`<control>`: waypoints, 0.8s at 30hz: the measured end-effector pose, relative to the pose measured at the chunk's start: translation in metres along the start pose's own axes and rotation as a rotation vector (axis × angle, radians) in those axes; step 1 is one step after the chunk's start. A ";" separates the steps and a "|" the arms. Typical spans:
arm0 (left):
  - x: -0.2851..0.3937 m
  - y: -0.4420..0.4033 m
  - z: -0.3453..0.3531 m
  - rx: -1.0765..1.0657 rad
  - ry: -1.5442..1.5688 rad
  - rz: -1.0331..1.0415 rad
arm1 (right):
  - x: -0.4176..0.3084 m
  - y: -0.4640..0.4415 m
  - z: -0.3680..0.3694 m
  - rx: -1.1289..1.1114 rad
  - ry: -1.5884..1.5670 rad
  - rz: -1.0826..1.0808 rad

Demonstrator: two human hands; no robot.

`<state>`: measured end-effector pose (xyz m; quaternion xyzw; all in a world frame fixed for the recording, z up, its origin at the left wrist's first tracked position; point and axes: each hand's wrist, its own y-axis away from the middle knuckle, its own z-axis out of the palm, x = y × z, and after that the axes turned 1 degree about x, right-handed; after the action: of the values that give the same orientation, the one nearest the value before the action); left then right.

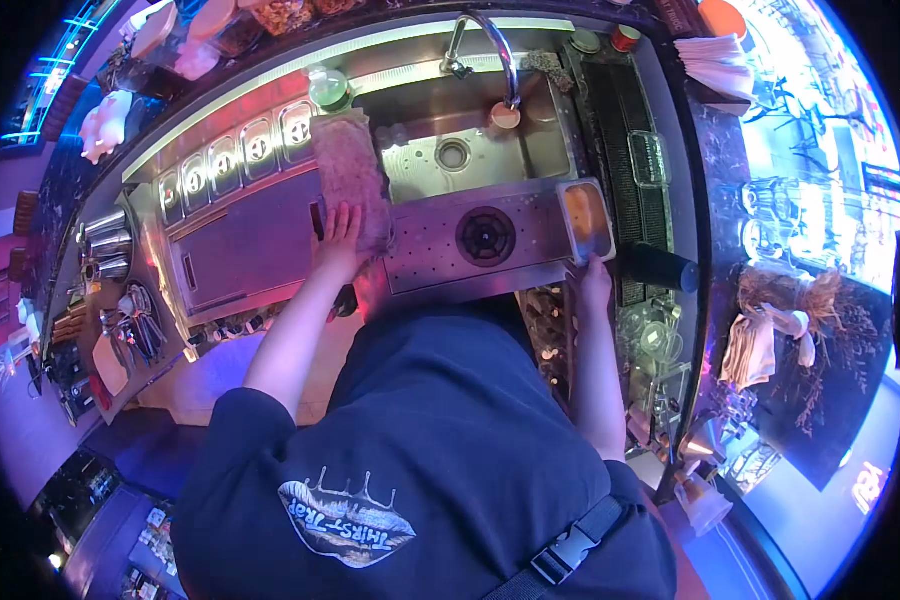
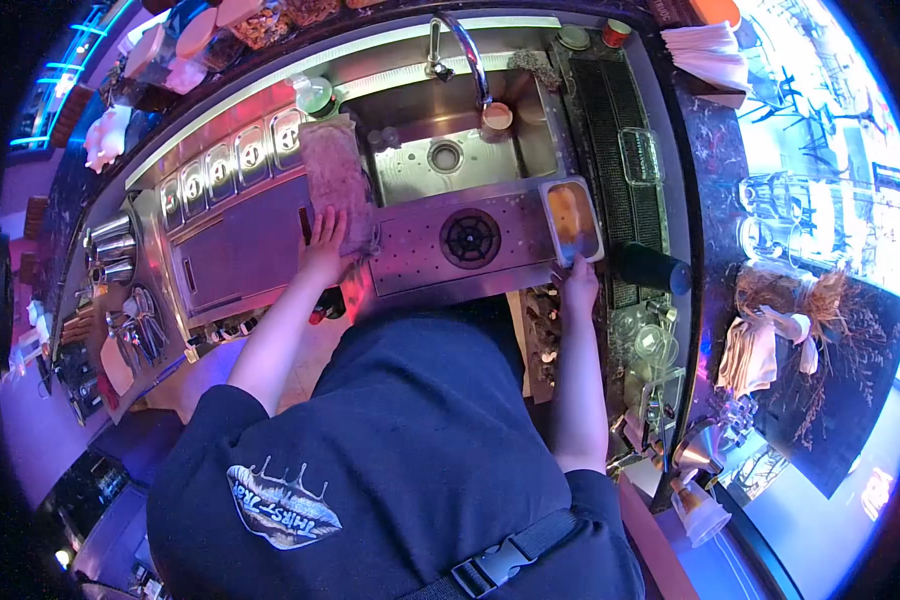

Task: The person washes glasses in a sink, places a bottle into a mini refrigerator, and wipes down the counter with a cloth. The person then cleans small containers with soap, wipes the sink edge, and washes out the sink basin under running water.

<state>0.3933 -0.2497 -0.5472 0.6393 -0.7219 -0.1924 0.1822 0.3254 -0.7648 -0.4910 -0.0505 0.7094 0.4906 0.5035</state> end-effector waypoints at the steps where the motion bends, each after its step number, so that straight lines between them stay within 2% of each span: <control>1: -0.002 -0.001 0.002 0.010 -0.014 -0.011 | 0.001 0.001 0.000 -0.008 -0.003 -0.003; 7: -0.001 0.002 -0.006 0.084 0.041 0.029 | -0.012 0.021 -0.001 -0.015 -0.118 -0.019; 12: 0.018 0.034 -0.028 -0.028 0.068 0.222 | -0.031 0.034 -0.010 0.023 -0.150 -0.008; 16: 0.020 0.049 -0.020 -0.064 -0.013 0.460 | -0.051 0.048 -0.011 0.063 0.037 -0.055; 22: 0.027 0.049 -0.016 0.007 0.067 0.438 | -0.051 0.049 -0.021 0.008 0.057 -0.148; 24: 0.031 0.047 -0.015 0.094 0.082 0.400 | -0.052 0.049 -0.019 0.022 0.067 -0.130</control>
<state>0.3573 -0.2760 -0.5092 0.4985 -0.8345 -0.0921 0.2160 0.3102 -0.7763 -0.4199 -0.1073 0.7263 0.4473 0.5107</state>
